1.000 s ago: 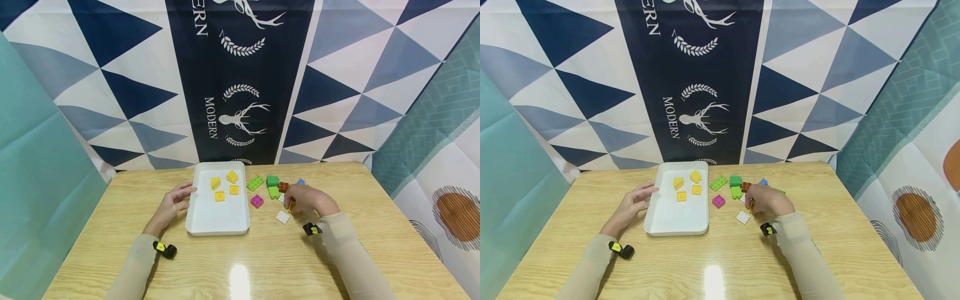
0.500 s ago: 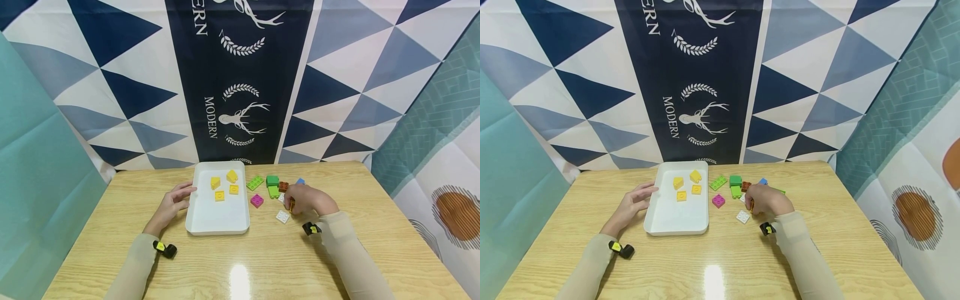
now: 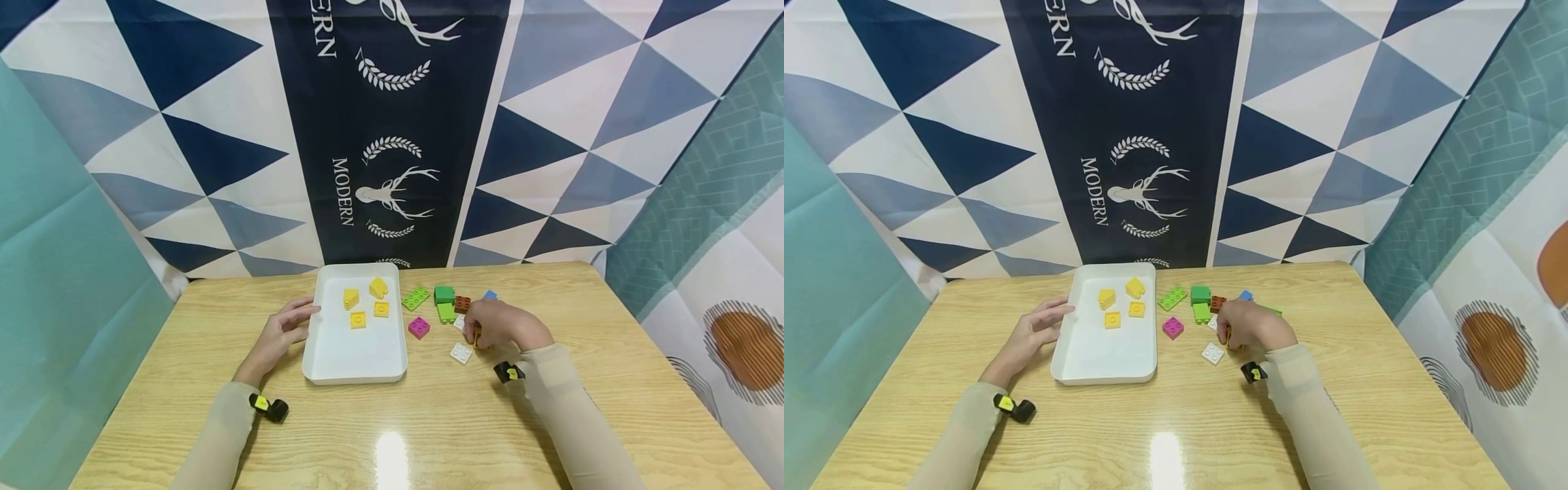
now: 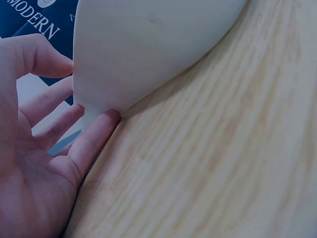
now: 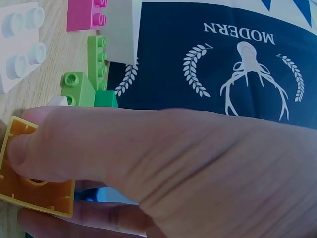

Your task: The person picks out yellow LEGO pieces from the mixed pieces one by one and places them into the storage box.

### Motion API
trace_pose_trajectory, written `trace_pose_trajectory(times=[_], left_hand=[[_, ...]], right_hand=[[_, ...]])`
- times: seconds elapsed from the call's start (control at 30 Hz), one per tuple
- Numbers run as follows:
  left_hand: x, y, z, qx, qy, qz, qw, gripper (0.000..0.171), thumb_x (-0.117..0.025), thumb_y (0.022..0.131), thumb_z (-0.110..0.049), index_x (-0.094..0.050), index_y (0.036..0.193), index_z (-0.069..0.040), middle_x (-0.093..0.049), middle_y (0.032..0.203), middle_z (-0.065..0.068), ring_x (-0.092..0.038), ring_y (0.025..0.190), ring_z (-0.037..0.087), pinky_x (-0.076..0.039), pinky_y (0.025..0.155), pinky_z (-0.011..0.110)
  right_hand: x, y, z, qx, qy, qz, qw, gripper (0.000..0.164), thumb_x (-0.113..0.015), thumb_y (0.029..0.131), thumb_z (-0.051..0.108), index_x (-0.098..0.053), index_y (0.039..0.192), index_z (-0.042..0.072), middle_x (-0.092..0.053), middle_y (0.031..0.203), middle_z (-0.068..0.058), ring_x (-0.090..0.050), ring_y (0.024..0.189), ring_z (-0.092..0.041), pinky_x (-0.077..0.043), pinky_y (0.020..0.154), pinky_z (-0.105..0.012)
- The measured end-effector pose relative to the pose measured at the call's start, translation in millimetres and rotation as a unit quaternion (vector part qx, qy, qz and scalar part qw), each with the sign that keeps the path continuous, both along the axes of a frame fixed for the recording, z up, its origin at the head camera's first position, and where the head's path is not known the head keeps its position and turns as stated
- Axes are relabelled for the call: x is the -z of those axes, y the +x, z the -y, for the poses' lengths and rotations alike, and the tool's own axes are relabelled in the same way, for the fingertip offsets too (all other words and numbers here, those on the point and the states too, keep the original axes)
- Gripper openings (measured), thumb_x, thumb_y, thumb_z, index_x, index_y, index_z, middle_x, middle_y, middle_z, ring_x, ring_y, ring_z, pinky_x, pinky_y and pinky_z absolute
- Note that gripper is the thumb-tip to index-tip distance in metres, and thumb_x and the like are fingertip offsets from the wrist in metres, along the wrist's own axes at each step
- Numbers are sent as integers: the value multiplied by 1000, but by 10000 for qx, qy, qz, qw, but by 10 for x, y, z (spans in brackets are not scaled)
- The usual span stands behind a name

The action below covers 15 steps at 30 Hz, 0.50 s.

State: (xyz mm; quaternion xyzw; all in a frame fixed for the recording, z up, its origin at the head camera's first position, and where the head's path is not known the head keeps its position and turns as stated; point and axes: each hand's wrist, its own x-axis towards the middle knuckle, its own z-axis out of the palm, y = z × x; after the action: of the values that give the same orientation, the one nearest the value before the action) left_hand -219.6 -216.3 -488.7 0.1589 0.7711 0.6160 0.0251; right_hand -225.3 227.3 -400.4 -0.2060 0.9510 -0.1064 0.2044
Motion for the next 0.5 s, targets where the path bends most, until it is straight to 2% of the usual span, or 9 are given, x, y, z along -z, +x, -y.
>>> trace_pose_trajectory(times=[0.2, 0.33, 0.5], left_hand=[[-10, 11, -5, 27, 35, 13, 10000, 46, -57, 88, 9, -62, 133, 1, -39, 157, 18, -44, 140, 39, -30, 116, 61], [-17, 16, -4, 31, 57, 40, 10000, 46, -57, 88, 9, -62, 132, 0, -39, 157, 17, -44, 140, 38, -30, 116, 60], [-17, 12, -8, 35, 4, 30, 10000, 46, -57, 88, 8, -62, 133, 0, -39, 156, 18, -44, 140, 38, -31, 115, 60]], right_hand=[[-24, 5, -17, -127, -220, -104, 9996, 32, -67, 70, -14, -73, 74, 17, -65, 83, 0, -51, 69, -17, -41, 56, -27], [-33, -1, -42, -318, -418, -534, 9972, 32, -66, 70, -13, -76, 75, 17, -65, 86, 0, -50, 72, -18, -41, 60, -28], [-49, -17, -58, -481, -494, -1136, 9911, 26, -73, 72, -7, -78, 79, 18, -59, 89, -2, -50, 76, -20, -46, 66, -33]])
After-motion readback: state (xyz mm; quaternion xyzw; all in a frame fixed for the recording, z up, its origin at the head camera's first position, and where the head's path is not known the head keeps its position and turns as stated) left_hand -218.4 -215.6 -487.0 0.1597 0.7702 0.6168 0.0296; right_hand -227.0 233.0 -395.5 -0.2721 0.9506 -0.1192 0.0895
